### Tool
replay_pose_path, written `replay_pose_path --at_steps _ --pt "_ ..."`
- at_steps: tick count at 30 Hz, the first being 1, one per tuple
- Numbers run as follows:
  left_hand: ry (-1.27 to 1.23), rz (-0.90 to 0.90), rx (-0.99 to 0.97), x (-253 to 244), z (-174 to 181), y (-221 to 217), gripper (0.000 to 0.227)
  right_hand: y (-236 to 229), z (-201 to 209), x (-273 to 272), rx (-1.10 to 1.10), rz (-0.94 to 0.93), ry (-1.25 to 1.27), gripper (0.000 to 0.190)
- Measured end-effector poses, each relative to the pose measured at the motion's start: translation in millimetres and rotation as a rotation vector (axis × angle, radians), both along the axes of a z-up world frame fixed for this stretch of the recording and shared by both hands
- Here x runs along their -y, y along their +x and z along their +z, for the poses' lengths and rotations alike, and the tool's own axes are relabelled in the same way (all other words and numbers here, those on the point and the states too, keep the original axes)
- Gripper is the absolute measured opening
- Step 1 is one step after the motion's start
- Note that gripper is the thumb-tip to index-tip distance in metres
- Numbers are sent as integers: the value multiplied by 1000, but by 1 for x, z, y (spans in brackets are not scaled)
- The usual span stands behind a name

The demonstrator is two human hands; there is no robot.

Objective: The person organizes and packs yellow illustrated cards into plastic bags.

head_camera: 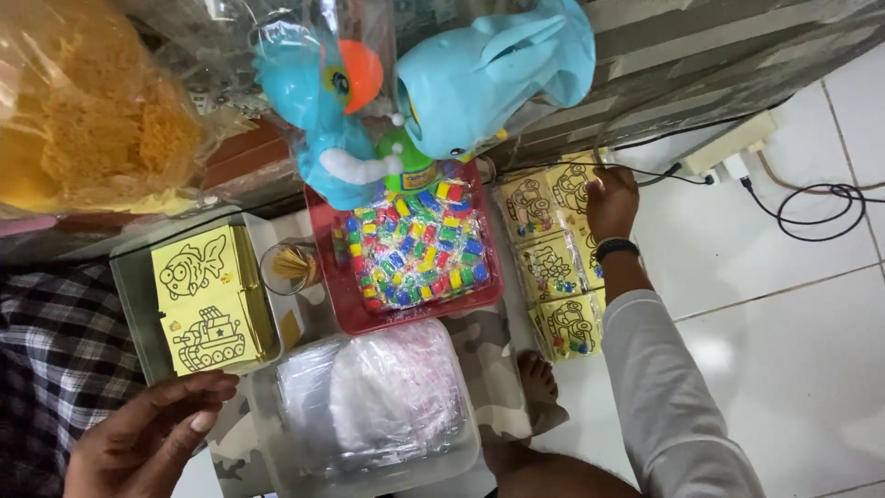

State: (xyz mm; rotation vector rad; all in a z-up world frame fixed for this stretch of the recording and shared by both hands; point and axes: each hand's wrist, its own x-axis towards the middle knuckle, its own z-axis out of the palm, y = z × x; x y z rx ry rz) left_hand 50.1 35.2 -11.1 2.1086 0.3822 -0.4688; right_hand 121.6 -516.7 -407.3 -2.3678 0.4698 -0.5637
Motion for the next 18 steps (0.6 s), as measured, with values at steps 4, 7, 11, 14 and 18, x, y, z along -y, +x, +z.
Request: replay_pose_path --at_steps 4,7,11,14,18 --pt "80 -39 35 -3 -2 -4 30 -6 11 -25 -44 -72 -151 15" --pt "108 -91 53 -8 -5 -5 30 -13 13 -45 -110 -118 -378 12" --pt "92 -135 53 -6 -3 -4 30 -21 11 -57 -178 -67 -505 44" --pt "95 -105 12 -3 0 -4 30 -19 9 -52 -211 -92 -470 48" --pt "141 -49 -59 4 5 1 33 -16 6 -46 -255 -101 -481 49"
